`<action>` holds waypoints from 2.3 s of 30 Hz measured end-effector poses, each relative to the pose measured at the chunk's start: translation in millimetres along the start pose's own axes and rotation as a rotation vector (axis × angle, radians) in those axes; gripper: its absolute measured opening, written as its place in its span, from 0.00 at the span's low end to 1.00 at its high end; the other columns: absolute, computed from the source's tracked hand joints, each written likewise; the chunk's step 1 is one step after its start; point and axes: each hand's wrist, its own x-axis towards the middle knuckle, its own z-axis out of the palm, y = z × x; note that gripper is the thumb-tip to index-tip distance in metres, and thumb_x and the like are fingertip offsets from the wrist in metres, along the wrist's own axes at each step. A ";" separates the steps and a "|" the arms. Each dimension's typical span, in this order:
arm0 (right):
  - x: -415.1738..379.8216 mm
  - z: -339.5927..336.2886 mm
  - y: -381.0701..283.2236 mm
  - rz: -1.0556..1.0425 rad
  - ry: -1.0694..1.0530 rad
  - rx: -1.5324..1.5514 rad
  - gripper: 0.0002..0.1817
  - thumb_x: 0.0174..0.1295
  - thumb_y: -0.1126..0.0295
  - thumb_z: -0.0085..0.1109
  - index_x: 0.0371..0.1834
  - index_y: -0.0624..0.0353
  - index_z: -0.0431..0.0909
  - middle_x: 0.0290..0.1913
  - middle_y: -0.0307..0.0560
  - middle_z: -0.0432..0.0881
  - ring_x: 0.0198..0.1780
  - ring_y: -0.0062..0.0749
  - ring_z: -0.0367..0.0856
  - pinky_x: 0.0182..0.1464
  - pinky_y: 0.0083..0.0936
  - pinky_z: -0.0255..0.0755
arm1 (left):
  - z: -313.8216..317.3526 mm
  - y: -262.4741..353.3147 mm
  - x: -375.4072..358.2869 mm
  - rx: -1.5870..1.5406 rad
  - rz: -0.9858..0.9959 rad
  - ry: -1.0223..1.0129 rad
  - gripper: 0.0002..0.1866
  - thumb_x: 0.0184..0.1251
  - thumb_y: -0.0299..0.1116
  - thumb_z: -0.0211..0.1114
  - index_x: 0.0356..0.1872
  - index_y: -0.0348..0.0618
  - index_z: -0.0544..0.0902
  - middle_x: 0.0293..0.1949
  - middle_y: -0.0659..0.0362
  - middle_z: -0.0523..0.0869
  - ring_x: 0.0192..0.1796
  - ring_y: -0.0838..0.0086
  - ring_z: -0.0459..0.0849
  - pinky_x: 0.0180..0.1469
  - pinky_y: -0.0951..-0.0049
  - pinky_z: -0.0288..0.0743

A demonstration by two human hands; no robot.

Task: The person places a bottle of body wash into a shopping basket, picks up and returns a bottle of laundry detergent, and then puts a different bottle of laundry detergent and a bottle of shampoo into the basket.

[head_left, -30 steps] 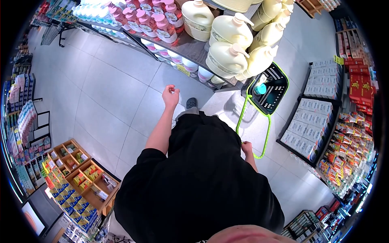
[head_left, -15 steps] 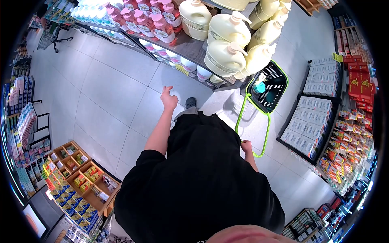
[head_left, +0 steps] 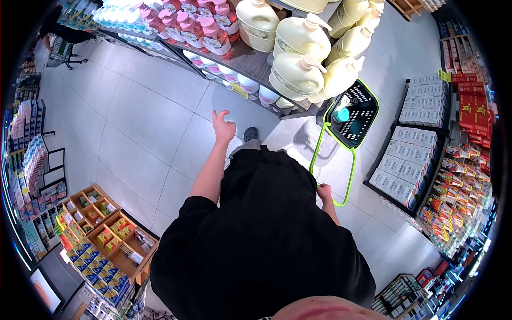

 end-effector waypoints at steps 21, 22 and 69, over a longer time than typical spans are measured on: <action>1.8 0.1 -0.6 0.031 -0.039 -0.009 0.21 0.49 0.53 0.71 0.39 0.59 0.87 0.43 0.56 0.88 0.48 0.46 0.87 0.53 0.37 0.78 | -5.3 19.2 3.5 -0.100 0.050 -0.051 0.10 0.52 0.23 0.64 0.24 0.39 0.68 0.17 0.52 0.74 0.20 0.63 0.75 0.27 0.61 0.70; 3.9 1.5 0.8 0.024 -0.037 -0.012 0.21 0.49 0.53 0.71 0.39 0.59 0.87 0.43 0.56 0.88 0.48 0.46 0.87 0.53 0.37 0.78 | -5.7 20.6 4.1 -0.113 0.056 -0.079 0.12 0.51 0.25 0.65 0.22 0.39 0.68 0.16 0.52 0.74 0.19 0.64 0.74 0.26 0.62 0.69; -33.3 -40.5 -44.0 0.070 0.024 -0.028 0.21 0.43 0.60 0.78 0.35 0.64 0.86 0.32 0.51 0.87 0.36 0.37 0.84 0.45 0.35 0.77 | -0.8 15.1 60.3 -0.100 0.074 -0.181 0.09 0.52 0.22 0.61 0.21 0.37 0.68 0.16 0.48 0.73 0.20 0.54 0.73 0.28 0.60 0.70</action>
